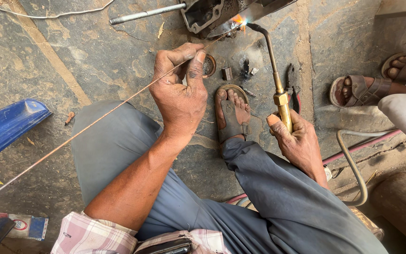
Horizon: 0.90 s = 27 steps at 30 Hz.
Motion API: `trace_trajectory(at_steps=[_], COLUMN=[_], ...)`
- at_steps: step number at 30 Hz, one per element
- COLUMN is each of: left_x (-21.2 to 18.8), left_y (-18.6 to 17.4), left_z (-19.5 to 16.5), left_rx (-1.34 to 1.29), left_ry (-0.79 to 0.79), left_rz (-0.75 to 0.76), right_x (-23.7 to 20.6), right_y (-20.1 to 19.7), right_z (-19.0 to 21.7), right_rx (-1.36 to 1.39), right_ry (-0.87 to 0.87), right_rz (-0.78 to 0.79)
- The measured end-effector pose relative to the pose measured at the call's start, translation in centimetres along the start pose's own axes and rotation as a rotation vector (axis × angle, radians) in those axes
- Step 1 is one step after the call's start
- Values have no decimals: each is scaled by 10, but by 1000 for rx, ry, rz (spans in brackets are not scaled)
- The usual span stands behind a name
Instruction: The person sits on the ground and brazes a copper wire onto an engine casing, holding a gas torch in one hand and feeding the wire with the other while the flame melts it against the metal. They then set the torch down, pick up pliers, and work on the brazed wire near the casing.
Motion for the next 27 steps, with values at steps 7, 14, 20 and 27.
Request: trace_trajectory(at_steps=[7, 14, 20, 27], left_x=[1, 1, 0, 1], left_y=[0, 0, -2, -3], left_z=[0, -1, -2, -3], left_rx=[-13, -16, -14, 10], left_ry=[-7, -39, 4, -15], left_rz=[-15, -5, -9, -11], right_x=[0, 2, 1, 2], right_y=[1, 2, 2, 2], right_z=[-2, -5, -7, -5], right_rx=[29, 21, 60, 19], right_ry=[-11, -42, -36, -24], right_rz=[3, 7, 3, 25])
Point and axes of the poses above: each hand's wrist, its own x-axis towards the middle knuckle, its own y-axis out of the palm, z = x × y, the point moved 1 cm from there along x, towards the middle knuckle, and after that the axes turned 1 degree about z, right-handed, at the moved point
